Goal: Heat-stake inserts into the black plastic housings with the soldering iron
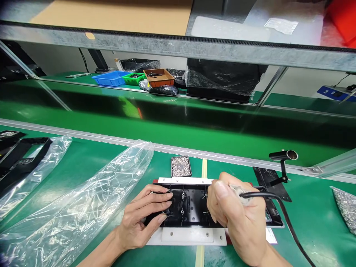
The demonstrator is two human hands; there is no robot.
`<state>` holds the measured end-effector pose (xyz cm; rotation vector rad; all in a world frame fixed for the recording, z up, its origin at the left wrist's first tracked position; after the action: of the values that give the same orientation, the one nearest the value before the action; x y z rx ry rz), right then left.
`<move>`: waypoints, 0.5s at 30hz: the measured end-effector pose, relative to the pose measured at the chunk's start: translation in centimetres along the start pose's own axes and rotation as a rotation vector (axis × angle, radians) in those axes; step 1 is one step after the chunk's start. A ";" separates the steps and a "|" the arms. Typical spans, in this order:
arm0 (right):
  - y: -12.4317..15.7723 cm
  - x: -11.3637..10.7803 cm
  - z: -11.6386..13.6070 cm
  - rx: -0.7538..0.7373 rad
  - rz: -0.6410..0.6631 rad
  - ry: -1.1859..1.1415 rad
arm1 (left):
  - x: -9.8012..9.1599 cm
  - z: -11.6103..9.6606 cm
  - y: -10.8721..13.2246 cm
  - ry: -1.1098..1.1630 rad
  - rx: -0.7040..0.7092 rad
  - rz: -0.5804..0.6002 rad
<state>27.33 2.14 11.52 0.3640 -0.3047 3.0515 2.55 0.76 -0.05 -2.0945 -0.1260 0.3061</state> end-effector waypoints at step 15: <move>-2.5 -4.9 4.6 -0.055 -0.140 -0.056 | -0.6 -0.1 -0.3 -0.054 0.034 0.069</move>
<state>33.33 3.50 15.22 0.4477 -0.3500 2.8935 1.97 0.71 0.40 -2.0604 -0.0805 0.4038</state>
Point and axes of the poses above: each hand's wrist, its own y-axis away from the middle knuckle, its own x-axis out of the palm, z = x × y, the point moved 1 cm from there along -y, towards the middle knuckle, and after that the axes turned 14 degrees about -z, right-handed, at the moved point
